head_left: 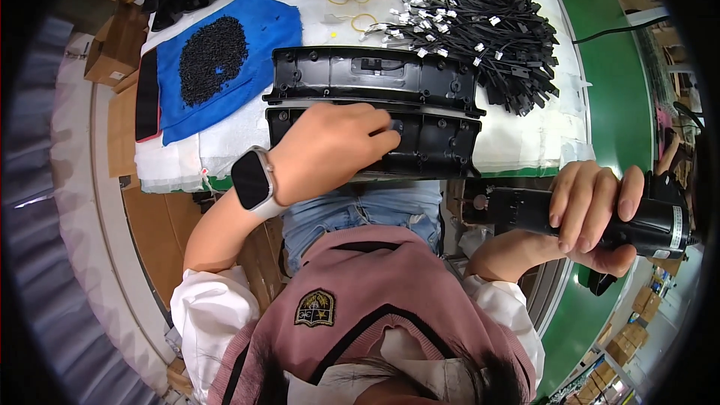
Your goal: Assemble parts of printer toner cartridges using an electric screwdriver.
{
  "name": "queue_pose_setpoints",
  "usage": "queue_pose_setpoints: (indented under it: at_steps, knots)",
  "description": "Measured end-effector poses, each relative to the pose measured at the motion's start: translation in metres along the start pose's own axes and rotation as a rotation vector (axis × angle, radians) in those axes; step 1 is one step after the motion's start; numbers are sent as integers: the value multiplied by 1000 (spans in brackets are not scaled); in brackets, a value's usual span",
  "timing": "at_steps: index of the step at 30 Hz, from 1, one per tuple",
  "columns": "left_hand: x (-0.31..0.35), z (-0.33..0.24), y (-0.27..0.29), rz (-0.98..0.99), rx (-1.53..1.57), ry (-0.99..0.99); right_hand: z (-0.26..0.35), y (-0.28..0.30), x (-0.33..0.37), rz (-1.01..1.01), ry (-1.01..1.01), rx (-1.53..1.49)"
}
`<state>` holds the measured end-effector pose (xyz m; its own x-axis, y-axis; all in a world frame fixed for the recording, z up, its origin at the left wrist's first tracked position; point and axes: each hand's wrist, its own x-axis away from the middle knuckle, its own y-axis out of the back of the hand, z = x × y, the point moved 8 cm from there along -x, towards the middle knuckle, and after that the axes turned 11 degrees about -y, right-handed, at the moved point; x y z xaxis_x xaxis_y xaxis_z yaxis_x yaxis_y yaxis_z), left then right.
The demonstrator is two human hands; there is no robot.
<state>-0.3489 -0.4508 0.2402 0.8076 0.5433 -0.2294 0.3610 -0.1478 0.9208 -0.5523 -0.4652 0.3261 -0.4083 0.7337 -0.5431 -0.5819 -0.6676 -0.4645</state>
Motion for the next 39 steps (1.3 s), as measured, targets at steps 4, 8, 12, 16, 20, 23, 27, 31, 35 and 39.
queue_pose_setpoints:
  at_steps: [4,8,12,16,20,23,27,31,35,39]
  knots:
    - [-7,1,-5,55,2,-22,-3,0,-2,-6,-20,15]
    - [-4,0,58,-291,-136,16,-2,0,1,10,1,-25]
    - [47,30,113,-889,285,300,-2,1,3,31,-11,-66]
    - [68,46,81,-1003,589,536,-10,-10,-3,135,-58,-135]
    - [56,45,27,-653,665,577,-15,-27,-8,283,-149,-206]
    - [43,35,22,-444,381,479,-22,-46,-18,421,-147,-243]
    - [22,15,28,-316,66,302,-34,-50,-20,455,-280,-236]
    - [18,11,29,-264,-100,312,-39,-53,-24,442,-294,-223]
    - [18,15,27,-407,24,308,-41,-58,-32,431,-244,-144]
    - [16,20,16,-438,79,318,-45,-58,-37,421,-225,-140]
